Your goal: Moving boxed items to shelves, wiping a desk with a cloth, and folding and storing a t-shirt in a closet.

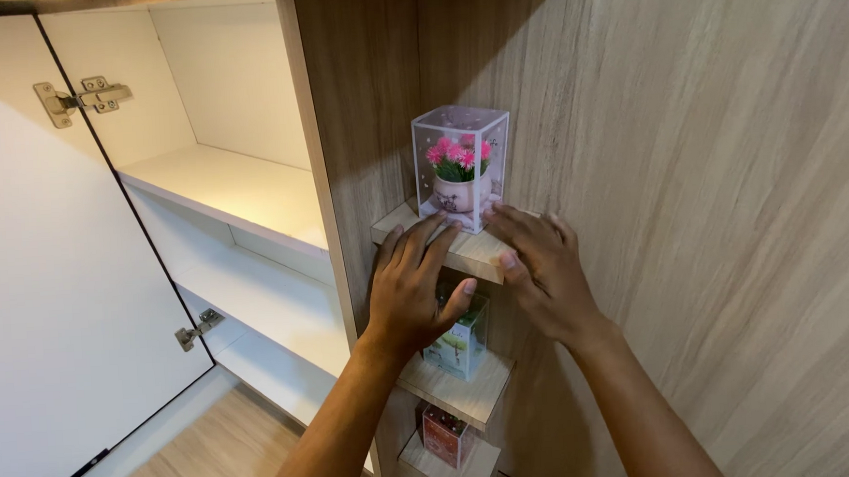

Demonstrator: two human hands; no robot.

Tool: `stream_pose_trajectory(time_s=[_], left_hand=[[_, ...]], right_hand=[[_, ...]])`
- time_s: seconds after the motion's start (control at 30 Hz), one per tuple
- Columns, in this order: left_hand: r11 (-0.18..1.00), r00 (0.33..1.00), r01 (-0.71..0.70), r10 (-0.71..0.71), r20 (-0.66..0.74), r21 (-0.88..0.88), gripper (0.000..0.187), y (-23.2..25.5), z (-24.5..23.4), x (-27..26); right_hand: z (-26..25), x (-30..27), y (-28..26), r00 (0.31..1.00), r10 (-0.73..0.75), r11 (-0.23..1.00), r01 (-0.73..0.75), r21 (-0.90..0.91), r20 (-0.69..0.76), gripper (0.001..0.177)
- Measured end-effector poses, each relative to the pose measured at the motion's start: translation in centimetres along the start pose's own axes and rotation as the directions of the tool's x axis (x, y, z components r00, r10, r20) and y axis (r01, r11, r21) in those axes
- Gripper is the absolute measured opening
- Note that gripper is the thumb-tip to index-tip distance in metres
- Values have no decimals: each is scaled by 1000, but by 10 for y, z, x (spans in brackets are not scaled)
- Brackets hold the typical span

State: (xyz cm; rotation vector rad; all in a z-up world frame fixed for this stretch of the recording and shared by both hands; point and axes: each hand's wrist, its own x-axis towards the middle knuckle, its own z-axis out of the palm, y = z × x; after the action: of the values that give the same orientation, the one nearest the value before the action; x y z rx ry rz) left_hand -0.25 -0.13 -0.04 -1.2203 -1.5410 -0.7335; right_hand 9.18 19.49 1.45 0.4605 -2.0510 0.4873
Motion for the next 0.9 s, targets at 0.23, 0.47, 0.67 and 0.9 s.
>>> stream_pose_trajectory(time_s=[0.23,0.47,0.67,0.9], left_hand=[[1000,999,10,-10,-40,-13,61,-4,8,-3],[1000,995,5,-6,-98,-13,62,-6,14,-4],[1000,991,-1,-3,-136,-28,63,-5,17,-4],[999,990,-4,-1,-141,-34,65,-5,15,-2]], right_hand=[[11,-4,6,998,38,998,-41,-47,-59,68],[9,-3,2,997,25,999,-27,-41,-69,68],[5,0,-4,998,34,998,-38,-59,-62,71],[11,1,1,996,-40,993,30,-117,-82,72]])
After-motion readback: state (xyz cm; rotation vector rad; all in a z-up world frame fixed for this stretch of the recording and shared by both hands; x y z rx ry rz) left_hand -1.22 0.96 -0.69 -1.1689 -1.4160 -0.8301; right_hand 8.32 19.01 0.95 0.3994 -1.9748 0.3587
